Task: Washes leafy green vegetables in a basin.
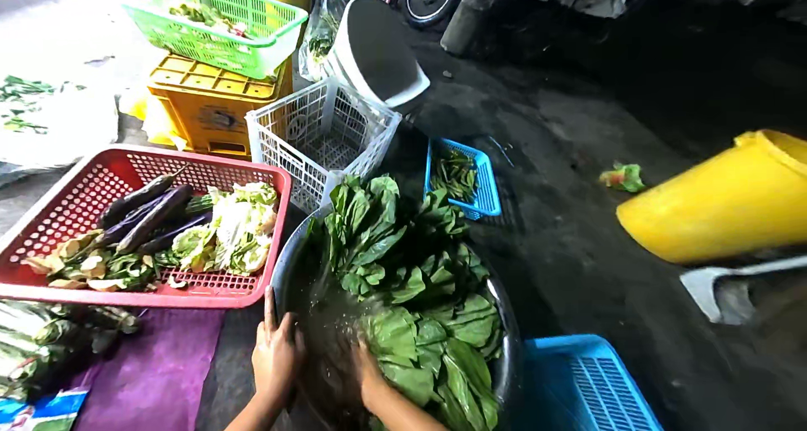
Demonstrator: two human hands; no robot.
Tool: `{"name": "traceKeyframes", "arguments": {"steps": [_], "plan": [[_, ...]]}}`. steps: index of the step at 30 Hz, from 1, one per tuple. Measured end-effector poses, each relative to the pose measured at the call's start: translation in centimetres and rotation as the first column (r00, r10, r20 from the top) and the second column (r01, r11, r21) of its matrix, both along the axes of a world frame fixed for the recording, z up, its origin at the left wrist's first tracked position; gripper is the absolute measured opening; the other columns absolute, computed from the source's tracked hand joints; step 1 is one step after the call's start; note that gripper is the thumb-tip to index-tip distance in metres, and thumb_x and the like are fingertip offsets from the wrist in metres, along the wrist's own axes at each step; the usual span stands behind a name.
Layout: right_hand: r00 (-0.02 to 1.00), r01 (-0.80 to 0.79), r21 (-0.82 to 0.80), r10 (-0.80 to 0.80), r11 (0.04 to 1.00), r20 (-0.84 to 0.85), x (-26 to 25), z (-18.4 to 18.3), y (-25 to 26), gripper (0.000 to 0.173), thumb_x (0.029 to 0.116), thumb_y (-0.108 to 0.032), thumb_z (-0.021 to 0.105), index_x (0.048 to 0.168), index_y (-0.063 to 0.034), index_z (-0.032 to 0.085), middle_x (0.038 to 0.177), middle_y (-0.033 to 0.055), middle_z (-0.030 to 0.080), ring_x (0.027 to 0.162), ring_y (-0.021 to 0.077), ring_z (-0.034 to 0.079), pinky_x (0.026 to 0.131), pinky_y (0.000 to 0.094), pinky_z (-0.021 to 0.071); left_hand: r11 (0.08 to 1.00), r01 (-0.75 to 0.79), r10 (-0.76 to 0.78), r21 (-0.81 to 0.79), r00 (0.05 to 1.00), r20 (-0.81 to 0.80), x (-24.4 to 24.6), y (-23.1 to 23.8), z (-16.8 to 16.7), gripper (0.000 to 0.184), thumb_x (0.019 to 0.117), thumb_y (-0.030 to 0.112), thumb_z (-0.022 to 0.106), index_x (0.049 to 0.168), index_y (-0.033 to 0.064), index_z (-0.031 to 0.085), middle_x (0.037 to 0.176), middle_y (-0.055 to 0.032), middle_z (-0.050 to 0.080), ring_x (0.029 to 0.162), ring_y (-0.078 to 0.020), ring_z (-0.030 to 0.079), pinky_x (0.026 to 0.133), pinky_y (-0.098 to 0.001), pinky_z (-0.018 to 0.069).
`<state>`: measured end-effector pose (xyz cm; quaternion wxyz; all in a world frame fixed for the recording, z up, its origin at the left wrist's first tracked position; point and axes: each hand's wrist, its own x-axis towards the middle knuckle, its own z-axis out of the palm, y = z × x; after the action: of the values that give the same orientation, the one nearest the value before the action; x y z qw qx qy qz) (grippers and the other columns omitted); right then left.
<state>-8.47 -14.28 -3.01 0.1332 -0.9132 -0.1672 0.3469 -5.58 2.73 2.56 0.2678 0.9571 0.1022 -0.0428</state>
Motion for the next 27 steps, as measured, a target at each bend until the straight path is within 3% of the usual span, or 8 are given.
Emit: {"name": "traceKeyframes", "arguments": {"steps": [4, 8, 12, 15, 17, 20, 24, 27], "plan": [[0.942, 0.267, -0.029, -0.255, 0.963, 0.220, 1.5, -2.6, -0.2, 0.067, 0.1002, -0.023, 0.059, 0.158, 0.0011, 0.035, 0.168, 0.0290, 0.016, 0.156, 0.0496, 0.008, 0.124, 0.0661, 0.0042, 1.000, -0.008, 0.009, -0.011, 0.993, 0.120, 0.2, 0.1, -0.6, 0.020, 0.0887, 0.008, 0.065, 0.105, 0.0088, 0.076, 0.166, -0.0185, 0.030, 0.115, -0.0488, 0.064, 0.077, -0.0581, 0.0555], [0.855, 0.517, -0.162, -0.500, 0.841, 0.133, 5.1, -1.3, 3.3, 0.060, 0.1041, -0.022, 0.054, 0.156, 0.0042, 0.036, 0.163, 0.0282, 0.031, 0.153, 0.0463, 0.025, 0.125, 0.0585, 0.0138, 1.000, 0.006, -0.004, -0.014, 0.990, 0.138, -0.1, 0.4, -1.0, 0.017, 0.0886, 0.008, 0.064, 0.101, 0.0096, 0.076, 0.166, -0.0188, 0.031, 0.112, -0.0473, 0.066, 0.076, -0.0573, 0.0554], [0.914, 0.406, -0.205, -0.401, 0.891, 0.065, 6.8, 1.8, 4.9, 0.047, 0.1042, -0.005, 0.047, 0.150, 0.0063, 0.046, 0.161, 0.0307, 0.032, 0.151, 0.0484, 0.026, 0.123, 0.0638, 0.0155, 1.000, 0.001, 0.003, -0.024, 0.986, 0.169, 0.1, 0.4, -1.0, 0.015, 0.0879, 0.008, 0.063, 0.097, 0.0090, 0.076, 0.165, -0.0194, 0.032, 0.112, -0.0475, 0.066, 0.075, -0.0572, 0.0555], [0.963, 0.261, -0.217, -0.268, 0.940, 0.000, 4.2, 1.3, 4.7, 0.058, 0.1021, -0.014, 0.056, 0.157, -0.0039, 0.040, 0.167, 0.0304, 0.018, 0.154, 0.0525, 0.013, 0.120, 0.0723, 0.0101, 1.000, 0.003, 0.001, -0.021, 0.986, 0.167, 0.1, 0.4, -1.1, 0.016, 0.0881, 0.008, 0.063, 0.098, 0.0096, 0.076, 0.166, -0.0186, 0.031, 0.112, -0.0470, 0.066, 0.075, -0.0564, 0.0556], [0.973, 0.226, -0.163, -0.215, 0.960, 0.084, 1.8, -0.7, 3.9, 0.054, 0.1061, -0.023, 0.049, 0.156, -0.0034, 0.042, 0.166, 0.0311, 0.020, 0.155, 0.0523, 0.011, 0.121, 0.0721, 0.0013, 1.000, 0.003, -0.001, -0.012, 0.984, 0.176, 0.1, 0.4, -1.2, 0.016, 0.0880, 0.008, 0.063, 0.097, 0.0087, 0.076, 0.165, -0.0190, 0.032, 0.111, -0.0472, 0.066, 0.075, -0.0571, 0.0553], [0.926, 0.353, -0.057, -0.340, 0.934, 0.160, 1.4, -2.8, 2.5, 0.059, 0.1042, -0.035, 0.051, 0.154, -0.0047, 0.046, 0.164, 0.0286, 0.030, 0.154, 0.0479, 0.020, 0.124, 0.0667, 0.0072, 1.000, 0.008, -0.007, -0.009, 0.992, 0.128, 0.1, 0.4, -0.9, 0.016, 0.0894, 0.008, 0.064, 0.100, 0.0093, 0.076, 0.166, -0.0186, 0.031, 0.114, -0.0477, 0.064, 0.077, -0.0575, 0.0551], [0.873, 0.469, -0.029, -0.459, 0.883, 0.163, 4.3, -1.6, 1.6, 0.049, 0.1049, -0.022, 0.053, 0.153, -0.0171, 0.050, 0.163, 0.0246, 0.033, 0.150, 0.0463, 0.031, 0.120, 0.0630, 0.0247, 1.000, 0.014, -0.015, 0.006, 0.995, 0.095, 0.1, 0.4, -0.7, 0.017, 0.0907, 0.008, 0.064, 0.103, 0.0098, 0.075, 0.167, -0.0174, 0.030, 0.116, -0.0467, 0.064, 0.078, -0.0571, 0.0551], [0.733, 0.548, 0.343, -0.635, 0.763, 0.242, 3.7, 0.7, 1.3, 0.064, 0.0787, -0.022, 0.083, 0.138, -0.0084, 0.062, 0.150, 0.0298, 0.045, 0.139, 0.0448, 0.046, 0.113, 0.0545, 0.0419, 1.000, 0.028, -0.028, 0.009, 0.994, 0.106, 0.2, 0.5, -0.7, 0.017, 0.0909, 0.008, 0.063, 0.103, 0.0086, 0.075, 0.166, -0.0191, 0.030, 0.116, -0.0478, 0.063, 0.079, -0.0580, 0.0552]]}}
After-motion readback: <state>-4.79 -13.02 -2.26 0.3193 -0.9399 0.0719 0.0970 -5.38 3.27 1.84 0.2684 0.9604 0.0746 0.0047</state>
